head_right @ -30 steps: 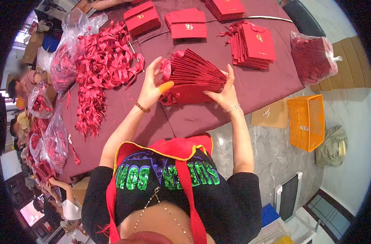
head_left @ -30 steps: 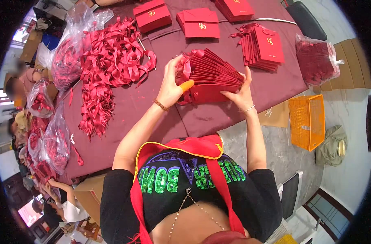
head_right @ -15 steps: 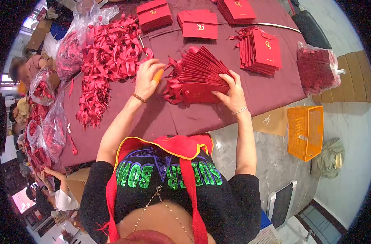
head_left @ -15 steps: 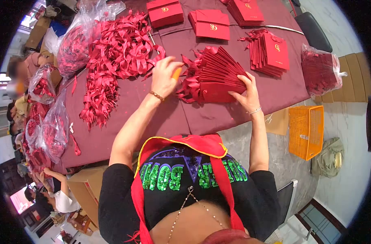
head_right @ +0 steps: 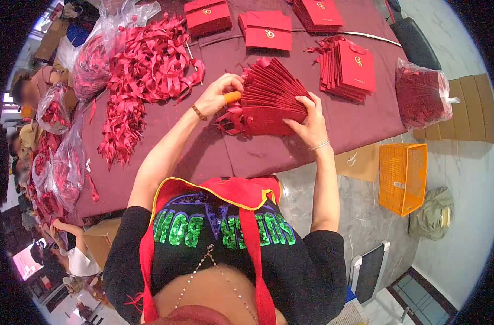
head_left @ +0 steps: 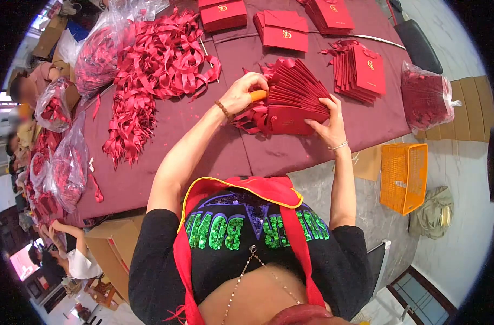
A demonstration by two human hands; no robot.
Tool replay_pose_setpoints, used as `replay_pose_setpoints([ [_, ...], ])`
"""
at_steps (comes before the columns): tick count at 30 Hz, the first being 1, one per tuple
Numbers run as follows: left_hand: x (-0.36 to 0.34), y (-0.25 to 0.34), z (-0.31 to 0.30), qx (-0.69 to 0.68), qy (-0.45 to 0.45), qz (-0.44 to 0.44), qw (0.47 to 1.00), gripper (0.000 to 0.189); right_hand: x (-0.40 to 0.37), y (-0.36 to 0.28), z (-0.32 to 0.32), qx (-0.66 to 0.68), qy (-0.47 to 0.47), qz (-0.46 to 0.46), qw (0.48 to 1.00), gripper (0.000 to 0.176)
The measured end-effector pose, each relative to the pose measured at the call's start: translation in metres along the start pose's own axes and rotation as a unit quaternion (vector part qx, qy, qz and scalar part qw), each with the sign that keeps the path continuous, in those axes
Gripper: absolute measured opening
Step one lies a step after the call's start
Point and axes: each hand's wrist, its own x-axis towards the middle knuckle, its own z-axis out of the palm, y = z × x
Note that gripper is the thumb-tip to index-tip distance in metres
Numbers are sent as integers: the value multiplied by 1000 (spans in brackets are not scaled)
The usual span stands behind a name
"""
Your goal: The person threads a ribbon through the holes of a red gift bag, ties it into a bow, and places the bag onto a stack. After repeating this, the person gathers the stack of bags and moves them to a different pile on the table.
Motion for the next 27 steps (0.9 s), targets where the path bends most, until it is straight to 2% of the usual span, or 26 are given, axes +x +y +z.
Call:
replay_pose_setpoints([
  [2, -2, -14, 5, -161, 92, -31, 982, 13, 0, -2, 0, 8, -3, 13, 1000, 63],
  [3, -3, -28, 0, -169, 137, -40, 975, 14, 0, -3, 0, 16, -3, 26, 1000, 63],
  [4, -6, -30, 0, -79, 246, -98, 961, 14, -1, -3, 0, 16, -2, 26, 1000, 63],
  [5, -9, -32, 0, 12, 350, -154, 924, 14, -1, -3, 0, 10, -2, 21, 1000, 63],
  [6, -15, -34, 1, 76, 404, -110, 905, 18, 0, -3, 0, 6, -2, 16, 1000, 63],
  [8, -24, 17, 12, 108, 325, 51, 938, 24, 2, -2, 0, -2, 0, 9, 1000, 64],
  [9, -26, 29, 11, 182, 207, 137, 951, 27, 1, -2, -1, -10, -1, 2, 1000, 65],
  [10, -30, 39, 18, 295, 150, 156, 931, 28, 1, -3, -1, -11, -6, 1, 1000, 65],
  [12, -37, 55, 31, 389, 119, 149, 901, 31, 2, -3, -1, -14, -4, 3, 1000, 66],
  [16, -35, 44, 35, 325, 86, 55, 940, 39, 1, -2, -1, -9, -3, 8, 1000, 67],
  [20, -33, 40, 26, 320, 44, 40, 946, 43, 2, -4, -1, -19, -4, -5, 1000, 67],
  [22, -30, 41, 19, 153, -33, -56, 986, 43, 2, -4, -2, -15, -7, -3, 1000, 67],
  [23, -29, 28, 17, 55, -38, -60, 996, 38, 2, -4, -2, -28, -5, -12, 1000, 68],
  [27, -27, 13, 19, -53, -27, -87, 994, 36, 3, -4, 1, -23, 1, -17, 1000, 69],
])
